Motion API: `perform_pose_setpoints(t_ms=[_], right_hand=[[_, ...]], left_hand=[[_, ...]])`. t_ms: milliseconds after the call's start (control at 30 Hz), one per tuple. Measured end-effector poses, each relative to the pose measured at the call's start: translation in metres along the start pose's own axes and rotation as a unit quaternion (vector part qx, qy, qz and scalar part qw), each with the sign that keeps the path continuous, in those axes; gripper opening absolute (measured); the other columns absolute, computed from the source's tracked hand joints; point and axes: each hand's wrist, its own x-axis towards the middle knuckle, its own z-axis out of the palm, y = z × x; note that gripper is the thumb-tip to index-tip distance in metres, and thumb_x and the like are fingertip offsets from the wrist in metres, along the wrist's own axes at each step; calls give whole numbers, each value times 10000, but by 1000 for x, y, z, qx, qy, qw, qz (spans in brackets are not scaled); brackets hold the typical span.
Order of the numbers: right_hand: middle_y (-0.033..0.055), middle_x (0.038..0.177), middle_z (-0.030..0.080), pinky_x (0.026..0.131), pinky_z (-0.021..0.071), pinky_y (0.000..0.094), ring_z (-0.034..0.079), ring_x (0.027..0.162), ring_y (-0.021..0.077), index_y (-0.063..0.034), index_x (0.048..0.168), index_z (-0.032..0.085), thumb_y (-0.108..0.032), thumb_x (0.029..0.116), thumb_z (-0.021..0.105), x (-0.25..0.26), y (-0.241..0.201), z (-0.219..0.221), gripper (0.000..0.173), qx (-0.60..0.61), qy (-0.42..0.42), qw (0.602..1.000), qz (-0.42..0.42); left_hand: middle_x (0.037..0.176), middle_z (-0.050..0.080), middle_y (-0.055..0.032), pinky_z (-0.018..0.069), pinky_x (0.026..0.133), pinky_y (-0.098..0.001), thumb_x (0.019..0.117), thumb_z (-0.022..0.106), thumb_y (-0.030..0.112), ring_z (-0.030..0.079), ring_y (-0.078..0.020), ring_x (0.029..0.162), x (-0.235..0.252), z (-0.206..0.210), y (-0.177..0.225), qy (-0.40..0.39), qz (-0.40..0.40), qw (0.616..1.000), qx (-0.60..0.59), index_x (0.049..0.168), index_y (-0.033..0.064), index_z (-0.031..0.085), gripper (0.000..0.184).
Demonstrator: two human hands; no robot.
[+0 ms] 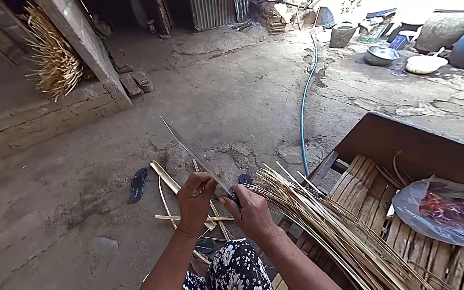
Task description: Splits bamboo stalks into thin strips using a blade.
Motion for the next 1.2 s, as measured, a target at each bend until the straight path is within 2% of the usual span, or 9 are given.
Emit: perform_pose_setpoints(t_ms=[300, 433, 533, 600, 733, 833, 933, 1067, 1200], right_hand=[[49, 633, 593, 453, 507, 345, 607, 511, 184, -50, 924, 649, -366, 1010, 561, 12, -13, -11, 339, -60, -40, 997, 32], [49, 607, 591, 467, 521, 380, 616, 506, 199, -53, 952, 644, -368, 1017, 553, 23, -23, -25, 334, -60, -80, 992, 83], [58, 615, 604, 471, 529, 399, 624, 511, 209, -37, 982, 657, -365, 1015, 566, 18, -24, -29, 342, -63, -86, 989, 107], [98, 658, 634, 533, 554, 463, 661, 579, 265, -22, 1019, 659, -374, 1027, 547, 20, -17, -25, 370, -63, -150, 972, 170], [154, 897, 698, 792, 556, 536, 710, 888, 334, -58, 1168, 626, -463, 1057, 500, 40, -3, -17, 438, -70, -307, 896, 313], [154, 967, 707, 839, 549, 537, 705, 956, 325, -75, 1180, 628, -414, 1044, 554, 48, 5, -21, 373, -72, -319, 881, 341], [145, 984, 713, 838, 544, 542, 702, 967, 320, -86, 1173, 653, -329, 1023, 590, 52, 14, -25, 293, -75, -310, 882, 349], [126, 922, 718, 778, 554, 539, 710, 895, 312, -99, 1140, 677, -303, 1010, 602, 56, 29, -28, 253, -76, -285, 908, 298], [151, 887, 728, 741, 558, 583, 720, 854, 355, -94, 1106, 712, -248, 998, 606, 50, 67, 17, 216, -41, -268, 924, 269]], left_hand=[[964, 731, 12, 626, 804, -249, 892, 751, 49, 713, -64, 869, 5, 0, 1, -1, -17, 1000, 1, 1022, 13, 687, 149], [1114, 693, 127, 552, 972, -333, 1000, 614, 454, 661, -76, 1092, 53, -35, 76, 16, 162, 983, 90, 1155, 273, 639, 240], [1177, 701, -79, 433, 1100, -447, 1103, 358, 418, 613, -215, 1212, 140, -45, 131, -128, 304, 907, 262, 1152, 52, 688, 495], [1287, 684, -189, 190, 1232, -584, 1103, 372, 425, 507, -345, 1387, 174, -8, 87, -302, 190, 830, 429, 1210, 9, 720, 553], [1470, 598, -36, 94, 1260, -626, 1095, 300, 518, 354, -281, 1515, 193, 24, -9, -495, -29, 661, 563, 1352, 192, 686, 566], [1325, 681, -19, 306, 1165, -569, 1090, 384, 475, 531, -271, 1353, 191, 26, -8, -475, 31, 694, 541, 1333, 320, 691, 421], [981, 742, -131, 519, 826, -606, 1078, 488, 375, 709, -346, 962, 184, 24, -4, -401, 50, 785, 469, 1164, 163, 734, 335], [834, 681, -137, 481, 694, -643, 1085, 464, 385, 667, -358, 800, 180, 19, -4, -303, 9, 851, 428, 1080, 117, 721, 371], [809, 656, -148, 442, 642, -622, 1092, 412, 382, 643, -374, 766, 179, 11, -44, -275, -6, 838, 472, 1019, 87, 696, 415]])
